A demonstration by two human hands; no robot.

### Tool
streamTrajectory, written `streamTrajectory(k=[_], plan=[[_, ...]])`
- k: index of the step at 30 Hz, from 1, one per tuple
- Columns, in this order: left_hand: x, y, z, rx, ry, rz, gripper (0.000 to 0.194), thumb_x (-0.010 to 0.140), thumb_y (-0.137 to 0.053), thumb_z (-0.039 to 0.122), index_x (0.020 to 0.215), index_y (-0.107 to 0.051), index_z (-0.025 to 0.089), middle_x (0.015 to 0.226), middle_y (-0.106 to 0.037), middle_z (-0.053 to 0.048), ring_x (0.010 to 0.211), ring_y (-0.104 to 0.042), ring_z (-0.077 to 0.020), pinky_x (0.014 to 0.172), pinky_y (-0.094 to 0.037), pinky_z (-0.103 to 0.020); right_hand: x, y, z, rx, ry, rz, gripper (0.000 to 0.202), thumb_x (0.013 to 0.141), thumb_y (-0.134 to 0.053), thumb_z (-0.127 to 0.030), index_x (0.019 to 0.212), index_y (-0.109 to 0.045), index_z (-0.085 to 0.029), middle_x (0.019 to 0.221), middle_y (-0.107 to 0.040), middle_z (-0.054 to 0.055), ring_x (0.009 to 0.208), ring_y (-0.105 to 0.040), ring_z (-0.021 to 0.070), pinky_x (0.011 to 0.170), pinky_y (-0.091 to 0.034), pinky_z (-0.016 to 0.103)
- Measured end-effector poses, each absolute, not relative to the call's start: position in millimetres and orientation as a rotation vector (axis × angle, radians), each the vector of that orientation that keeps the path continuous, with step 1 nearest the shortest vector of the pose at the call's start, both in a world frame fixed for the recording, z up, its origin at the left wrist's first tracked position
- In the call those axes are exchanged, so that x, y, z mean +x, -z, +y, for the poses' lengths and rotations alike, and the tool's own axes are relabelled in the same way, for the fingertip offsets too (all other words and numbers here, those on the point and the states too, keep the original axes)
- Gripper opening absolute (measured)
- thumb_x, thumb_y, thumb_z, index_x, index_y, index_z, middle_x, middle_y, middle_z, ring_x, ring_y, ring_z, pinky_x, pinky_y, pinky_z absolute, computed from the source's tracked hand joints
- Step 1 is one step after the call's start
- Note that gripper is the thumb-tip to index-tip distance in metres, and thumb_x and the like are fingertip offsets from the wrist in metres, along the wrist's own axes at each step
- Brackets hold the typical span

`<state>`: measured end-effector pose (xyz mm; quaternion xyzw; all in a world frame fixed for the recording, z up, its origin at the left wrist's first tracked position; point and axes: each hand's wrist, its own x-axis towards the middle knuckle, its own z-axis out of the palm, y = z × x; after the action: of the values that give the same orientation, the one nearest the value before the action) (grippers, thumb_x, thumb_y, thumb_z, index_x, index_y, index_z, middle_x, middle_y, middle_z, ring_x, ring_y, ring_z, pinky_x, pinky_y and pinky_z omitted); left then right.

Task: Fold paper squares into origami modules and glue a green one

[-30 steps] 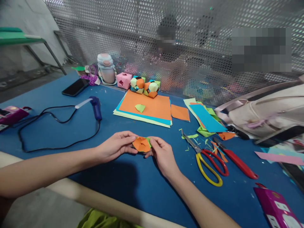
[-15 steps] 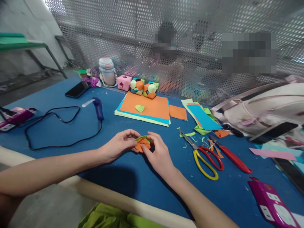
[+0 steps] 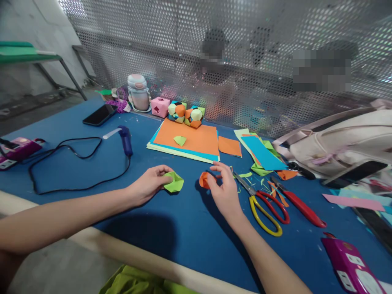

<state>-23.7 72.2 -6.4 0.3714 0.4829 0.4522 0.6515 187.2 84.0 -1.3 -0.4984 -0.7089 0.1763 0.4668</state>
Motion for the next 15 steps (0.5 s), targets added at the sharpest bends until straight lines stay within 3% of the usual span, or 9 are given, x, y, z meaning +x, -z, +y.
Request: streamTrajectory(k=[3,6,11,15], plan=[[-24,7,70,1.030,-1.051,1.179,0.013,0.067,-0.058,0.014,0.080,-0.056,0.013,0.069,-0.061,0.000,0.060,-0.057,-0.0104,0.057,-0.046,-0.022,179,4,74,-1.144,-0.316,-1.848,0.013,0.082,-0.053,-0.028,0.092,-0.057,-0.020,0.103,-0.060,0.011,0.098,-0.056,0.0235,0.080,-0.046,0.039],[-22,3,63,1.347,-1.022,1.255,0.012,0.069,-0.053,0.013,0.079,-0.058,0.014,0.070,-0.060,0.001,0.064,-0.056,-0.0107,0.058,-0.044,-0.021,162,4,56,-1.123,-0.502,-1.982,0.026,0.079,-0.060,-0.030,0.103,-0.055,-0.020,0.095,-0.062,0.008,0.085,-0.059,0.0198,0.075,-0.048,0.034],[-21,0,51,1.826,-1.025,1.215,0.024,0.074,-0.051,0.013,0.096,-0.057,0.016,0.085,-0.062,-0.001,0.077,-0.058,-0.0122,0.071,-0.048,-0.022,147,0,45,-1.182,-0.845,-1.870,0.011,0.081,-0.051,-0.022,0.086,-0.060,-0.019,0.080,-0.065,0.002,0.072,-0.059,0.0152,0.067,-0.047,0.027],[-27,5,48,2.306,-0.925,1.014,0.036,0.081,-0.051,0.016,0.116,-0.050,0.020,0.102,-0.057,-0.006,0.094,-0.056,-0.0145,0.083,-0.048,-0.026,150,-5,47,-1.212,-1.089,-1.711,0.016,0.081,-0.053,-0.032,0.081,-0.061,-0.018,0.070,-0.061,0.000,0.064,-0.054,0.0128,0.058,-0.044,0.024]])
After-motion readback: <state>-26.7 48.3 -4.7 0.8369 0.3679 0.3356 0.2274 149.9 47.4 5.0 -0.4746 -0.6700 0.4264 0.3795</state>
